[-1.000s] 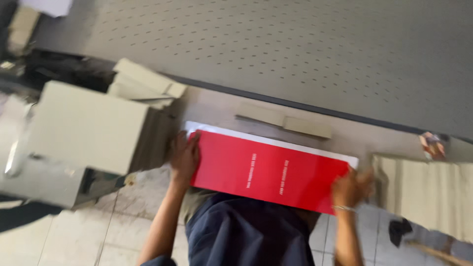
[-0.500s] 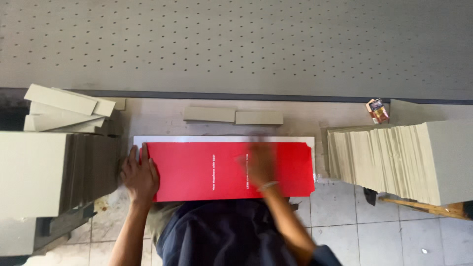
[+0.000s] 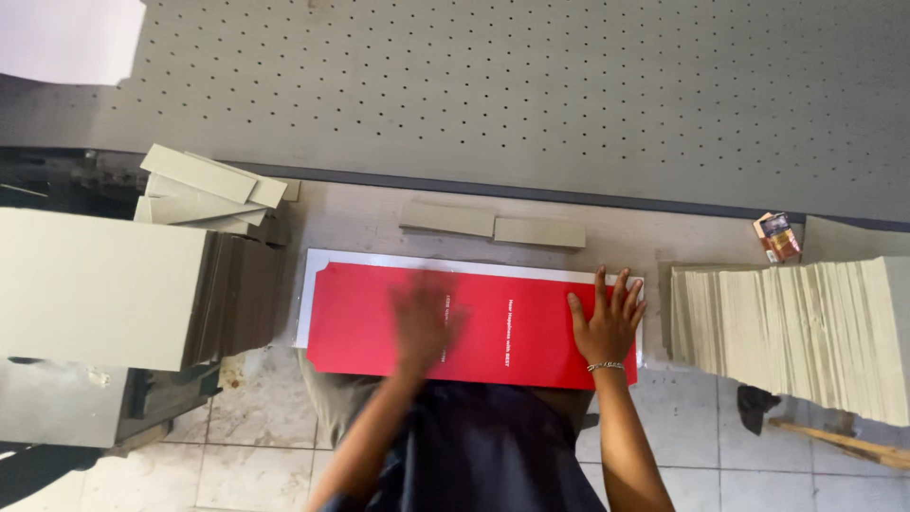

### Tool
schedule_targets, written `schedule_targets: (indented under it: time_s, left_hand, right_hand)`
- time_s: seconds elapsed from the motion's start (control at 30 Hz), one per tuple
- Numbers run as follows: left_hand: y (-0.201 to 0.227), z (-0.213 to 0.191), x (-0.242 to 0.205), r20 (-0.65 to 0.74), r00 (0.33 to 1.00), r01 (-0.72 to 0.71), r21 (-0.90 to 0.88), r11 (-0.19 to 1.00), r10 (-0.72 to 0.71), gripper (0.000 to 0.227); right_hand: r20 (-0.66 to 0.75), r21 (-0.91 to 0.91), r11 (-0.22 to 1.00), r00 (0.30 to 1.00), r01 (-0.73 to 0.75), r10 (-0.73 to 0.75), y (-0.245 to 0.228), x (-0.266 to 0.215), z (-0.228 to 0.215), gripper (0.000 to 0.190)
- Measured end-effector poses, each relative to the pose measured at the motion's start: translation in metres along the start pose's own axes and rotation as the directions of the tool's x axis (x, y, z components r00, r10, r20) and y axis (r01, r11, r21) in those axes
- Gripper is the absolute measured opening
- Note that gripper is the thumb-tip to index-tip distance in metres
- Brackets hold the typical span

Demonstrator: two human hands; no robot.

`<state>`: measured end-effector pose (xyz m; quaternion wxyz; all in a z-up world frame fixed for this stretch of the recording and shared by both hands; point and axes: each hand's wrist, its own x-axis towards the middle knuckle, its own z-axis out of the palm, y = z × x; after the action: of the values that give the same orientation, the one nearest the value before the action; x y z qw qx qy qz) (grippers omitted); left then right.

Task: The person assembles books by placing beige covers onto a white template on a perforated table. They then pick up a red cover from the table, place it over the beige covers, and smooth it down. This process is repeated multiple times.

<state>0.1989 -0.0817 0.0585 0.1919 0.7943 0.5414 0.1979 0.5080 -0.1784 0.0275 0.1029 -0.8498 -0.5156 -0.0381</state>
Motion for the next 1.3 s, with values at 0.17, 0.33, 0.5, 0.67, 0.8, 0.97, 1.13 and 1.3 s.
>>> schedule_targets:
  time_s: [0.17, 0.33, 0.5, 0.67, 0.8, 0.97, 1.13, 1.3]
  left_hand:
    - [-0.118, -0.037, -0.001, -0.150, 0.974, 0.213, 0.388, 0.897, -0.167, 0.073]
    - [-0.087, -0.042, -0.015, -0.104, 0.973, 0.233, 0.418, 0.878, -0.208, 0.084]
    - [-0.035, -0.001, -0.067, 0.100, 0.638, -0.760, -0.071, 0.645, 0.763, 0.059]
    - [-0.052, 0.021, -0.070, 0.093, 0.560, -0.828, 0.106, 0.551, 0.824, 0.051]
    - [-0.051, 0.026, -0.070, -0.007, 0.546, -0.828, 0.153, 0.540, 0.838, 0.040]
    - [-0.035, -0.004, -0.056, -0.063, 0.544, -0.815, 0.200, 0.544, 0.837, 0.035]
    - [-0.074, -0.079, -0.006, -0.014, 0.739, -0.670, 0.087, 0.738, 0.673, 0.036]
    - [-0.104, -0.218, 0.045, 0.154, 0.988, -0.067, 0.425, 0.903, 0.001, 0.008]
  right_hand:
    - [-0.001, 0.045, 0.999, 1.000, -0.007, 0.007, -0.004, 0.004, -0.004, 0.075]
    - [-0.070, -0.022, 0.999, 0.997, -0.033, 0.031, -0.023, -0.015, -0.007, 0.075]
    - [0.060, 0.299, 0.638, 0.654, 0.709, -0.754, -0.068, -0.081, -0.013, 0.108]
    - [0.015, 0.166, 0.640, 0.647, 0.750, -0.762, -0.062, -0.097, 0.015, 0.080]
    - [-0.124, 0.080, 0.606, 0.611, 0.791, -0.782, -0.065, -0.093, 0.011, 0.067]
    - [-0.216, -0.006, 0.608, 0.593, 0.794, -0.776, -0.072, -0.074, -0.034, 0.058]
    - [-0.328, -0.053, 0.742, 0.690, 0.668, -0.645, 0.004, -0.012, -0.076, 0.031]
    - [0.163, 0.278, 0.954, 0.973, 0.114, -0.164, 0.065, 0.060, -0.171, 0.011]
